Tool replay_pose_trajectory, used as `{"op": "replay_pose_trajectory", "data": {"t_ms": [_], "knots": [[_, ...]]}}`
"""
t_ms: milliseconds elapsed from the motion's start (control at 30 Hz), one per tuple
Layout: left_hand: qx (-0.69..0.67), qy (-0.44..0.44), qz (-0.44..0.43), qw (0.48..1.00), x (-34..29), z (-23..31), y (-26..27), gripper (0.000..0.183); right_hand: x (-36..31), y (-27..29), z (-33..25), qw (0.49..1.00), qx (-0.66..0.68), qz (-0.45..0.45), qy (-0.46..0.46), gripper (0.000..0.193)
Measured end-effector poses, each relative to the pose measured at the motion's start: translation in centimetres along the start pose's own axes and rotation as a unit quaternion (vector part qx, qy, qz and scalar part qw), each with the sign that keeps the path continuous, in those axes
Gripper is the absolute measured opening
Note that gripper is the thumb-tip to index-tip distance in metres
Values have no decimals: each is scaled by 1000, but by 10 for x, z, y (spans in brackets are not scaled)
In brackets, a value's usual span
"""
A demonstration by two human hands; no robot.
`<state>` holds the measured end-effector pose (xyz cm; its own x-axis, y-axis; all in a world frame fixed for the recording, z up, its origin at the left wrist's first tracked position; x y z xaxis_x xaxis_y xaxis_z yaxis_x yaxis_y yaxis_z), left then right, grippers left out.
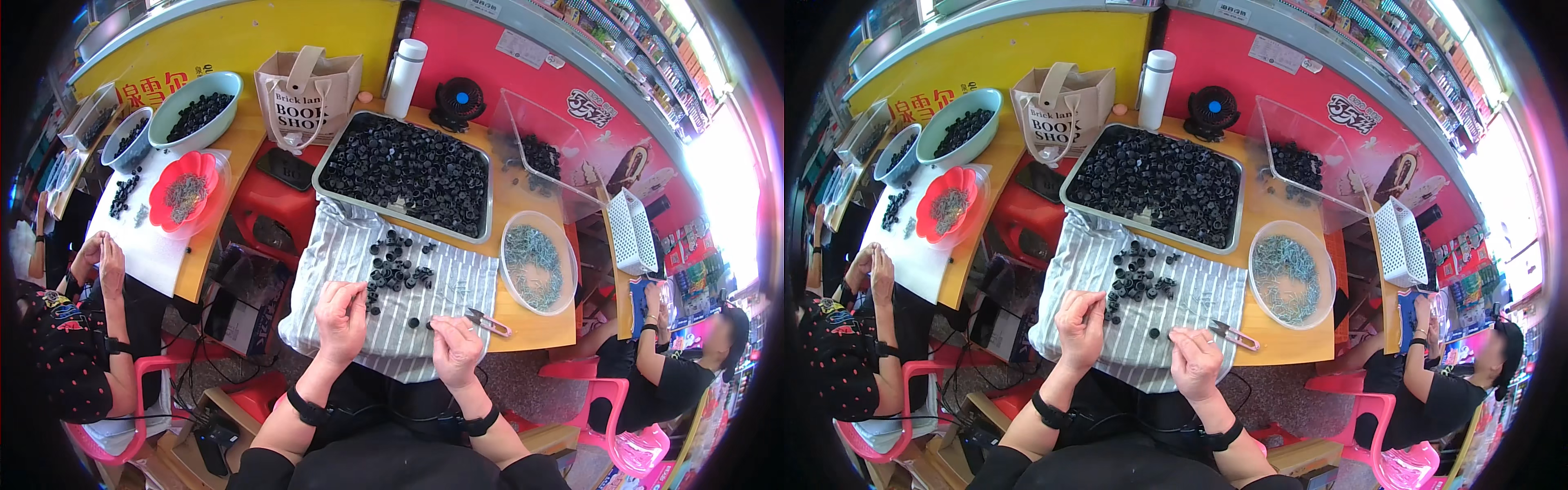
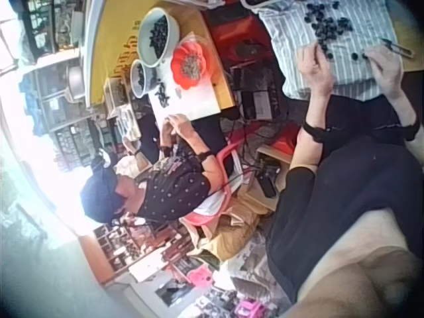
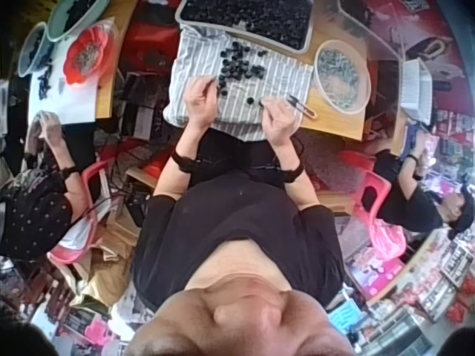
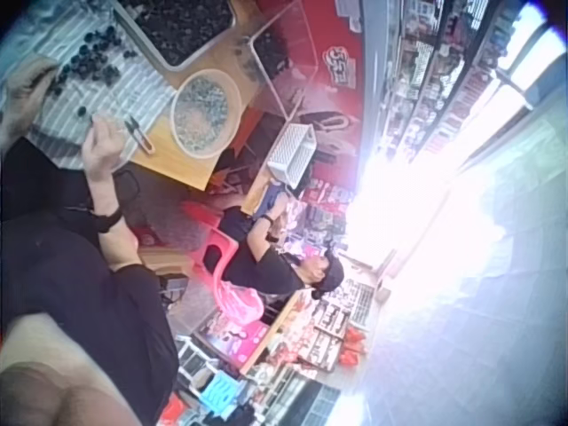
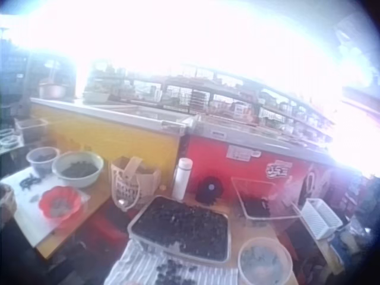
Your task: Sorting small black plastic components on a table in a convenience store.
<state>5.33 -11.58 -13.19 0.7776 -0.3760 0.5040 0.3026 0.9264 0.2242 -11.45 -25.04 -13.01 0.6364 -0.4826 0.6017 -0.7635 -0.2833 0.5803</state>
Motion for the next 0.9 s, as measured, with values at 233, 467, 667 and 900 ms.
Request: {"op": "replay_pose_trajectory", "data": {"t_ms": [233, 467, 667, 900], "knots": [[7, 0, -4, 1000, 0, 1, 1, 10, 4, 2, -10, 985, -115, -21, 123, 25], [3, -4, 1, 1000, 0, 0, 1, 10, 2, -1, -8, 980, -135, -51, 135, 29], [6, -4, 1, 1000, -1, 0, 1, 11, 7, -4, -10, 989, -100, -52, 98, 30], [-24, -30, -52, 998, -12, 21, -4, 13, 14, 15, -19, 996, 51, -72, -25, 33]]}}
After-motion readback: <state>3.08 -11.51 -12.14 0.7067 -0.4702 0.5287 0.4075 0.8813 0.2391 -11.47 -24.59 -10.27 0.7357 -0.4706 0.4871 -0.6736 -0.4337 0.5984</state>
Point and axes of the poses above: each hand's wrist, its own x-axis towards the middle knuckle, its own y-axis out of the back of the hand, z = x × y, the point moved 2 cm from there along x, towards the middle knuckle, and after that the axes turned 3 degrees about -x, right-handed, at the moved point
